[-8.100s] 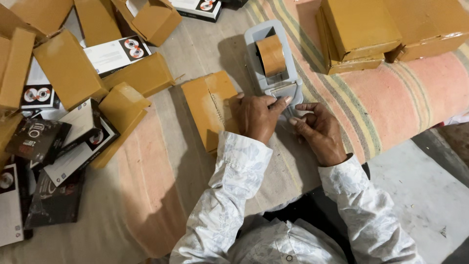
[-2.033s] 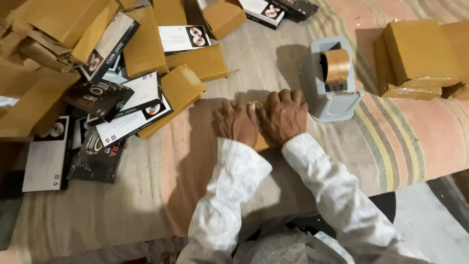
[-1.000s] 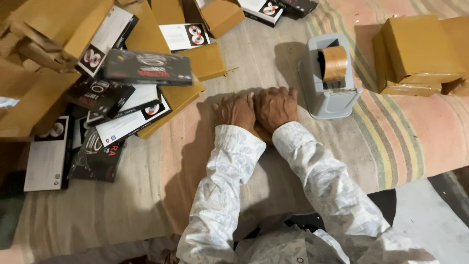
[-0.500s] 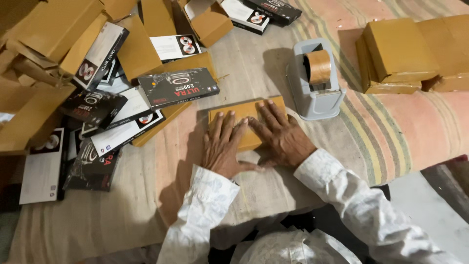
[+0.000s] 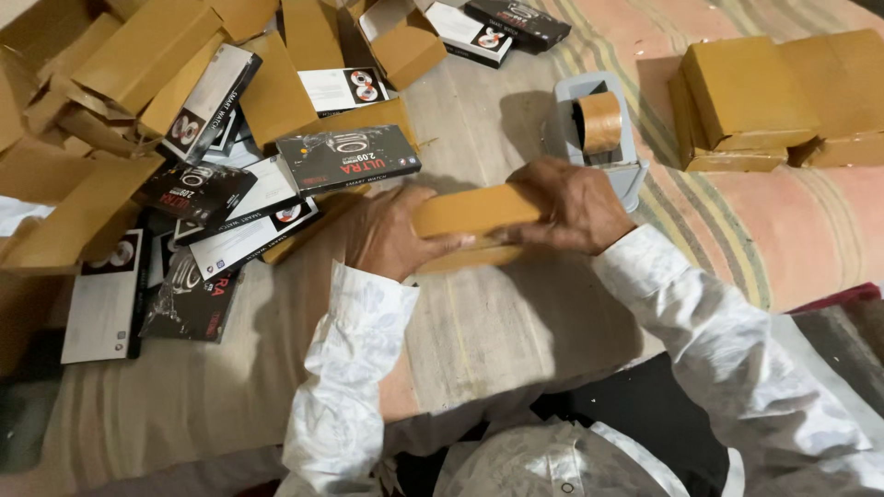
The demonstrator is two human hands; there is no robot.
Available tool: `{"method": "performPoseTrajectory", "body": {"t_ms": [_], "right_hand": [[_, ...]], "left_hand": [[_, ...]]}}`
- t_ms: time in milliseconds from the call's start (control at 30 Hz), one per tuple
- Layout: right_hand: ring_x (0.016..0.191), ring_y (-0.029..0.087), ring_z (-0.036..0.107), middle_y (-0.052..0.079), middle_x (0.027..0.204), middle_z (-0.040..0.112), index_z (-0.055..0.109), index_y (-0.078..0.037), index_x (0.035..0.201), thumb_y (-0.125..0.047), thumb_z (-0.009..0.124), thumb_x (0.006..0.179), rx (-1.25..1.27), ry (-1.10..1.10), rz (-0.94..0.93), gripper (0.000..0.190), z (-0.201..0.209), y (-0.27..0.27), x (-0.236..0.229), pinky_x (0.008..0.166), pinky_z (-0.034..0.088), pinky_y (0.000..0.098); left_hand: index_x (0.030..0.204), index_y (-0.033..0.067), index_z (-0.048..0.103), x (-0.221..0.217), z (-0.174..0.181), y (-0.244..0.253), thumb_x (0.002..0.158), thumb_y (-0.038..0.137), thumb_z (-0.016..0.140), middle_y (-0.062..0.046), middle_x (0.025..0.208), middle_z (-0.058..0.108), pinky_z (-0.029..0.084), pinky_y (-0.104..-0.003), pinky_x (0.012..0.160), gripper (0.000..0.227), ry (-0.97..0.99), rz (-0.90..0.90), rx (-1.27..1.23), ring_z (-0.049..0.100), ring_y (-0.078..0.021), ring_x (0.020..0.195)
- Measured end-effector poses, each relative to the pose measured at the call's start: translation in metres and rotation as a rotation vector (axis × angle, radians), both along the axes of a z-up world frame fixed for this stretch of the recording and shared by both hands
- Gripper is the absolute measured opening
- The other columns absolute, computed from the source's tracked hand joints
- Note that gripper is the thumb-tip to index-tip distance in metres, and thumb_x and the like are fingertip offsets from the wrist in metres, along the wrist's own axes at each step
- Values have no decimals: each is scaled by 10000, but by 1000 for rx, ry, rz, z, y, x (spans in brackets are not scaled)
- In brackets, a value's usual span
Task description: The person places small black product boxes into open brown cardboard boxes, closes the flaps, and seals them with packing tape using a tape dispenser. The person repeats this process for several units, stacking the sealed boxes on the table.
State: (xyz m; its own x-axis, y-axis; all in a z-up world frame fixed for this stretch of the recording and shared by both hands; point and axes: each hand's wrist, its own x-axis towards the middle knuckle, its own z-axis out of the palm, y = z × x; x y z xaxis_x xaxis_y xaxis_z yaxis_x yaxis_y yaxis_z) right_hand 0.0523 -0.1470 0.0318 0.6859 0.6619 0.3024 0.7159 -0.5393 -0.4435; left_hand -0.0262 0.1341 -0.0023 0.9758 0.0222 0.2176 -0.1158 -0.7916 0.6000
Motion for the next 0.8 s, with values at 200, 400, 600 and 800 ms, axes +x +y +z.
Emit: {"method": "performPoseTrajectory", "body": {"t_ms": [200, 400, 600, 800], "right_hand": [[933, 418, 671, 245, 1057, 706, 723, -60, 1035, -508, 571, 987, -214, -93, -318, 475, -36, 48, -4, 778, 550, 505], [1131, 434, 581, 255, 1161, 646, 651, -59, 1176, -461, 472, 1006, -364, -139, -387, 471, -71, 67, -34, 943, 445, 605], [1387, 506, 407, 310, 1488, 483, 499, -68, 1518, -517, 396, 1070, -154, -295, -457, 642, -56, 41, -54, 1069, 323, 635], [1472, 452, 299, 280, 1542, 397, 430, -78, 1522, -712, 392, 927, -203, -406, -255, 870, -58, 57, -95, 1182, 133, 646]], "left_hand": [[1119, 127, 704, 7, -11, -70, 895, 458, 663, -162, 1238, 639, 392, -602, 974, 402, -42, 305, 188, 530, -382, 1206], [1194, 162, 652, 1, -38, -84, 1008, 387, 475, -137, 1280, 630, 392, -610, 1027, 342, 28, 355, 261, 506, -349, 1283], [1463, 148, 529, -26, -32, -69, 1002, 340, 507, -249, 1555, 416, 410, -568, 1017, 500, -171, 352, 196, 435, -439, 1346], [1480, 61, 545, -63, -54, -63, 1078, 263, 431, -225, 1573, 460, 436, -446, 1128, 464, -341, 278, -1, 512, -409, 1391]]}}
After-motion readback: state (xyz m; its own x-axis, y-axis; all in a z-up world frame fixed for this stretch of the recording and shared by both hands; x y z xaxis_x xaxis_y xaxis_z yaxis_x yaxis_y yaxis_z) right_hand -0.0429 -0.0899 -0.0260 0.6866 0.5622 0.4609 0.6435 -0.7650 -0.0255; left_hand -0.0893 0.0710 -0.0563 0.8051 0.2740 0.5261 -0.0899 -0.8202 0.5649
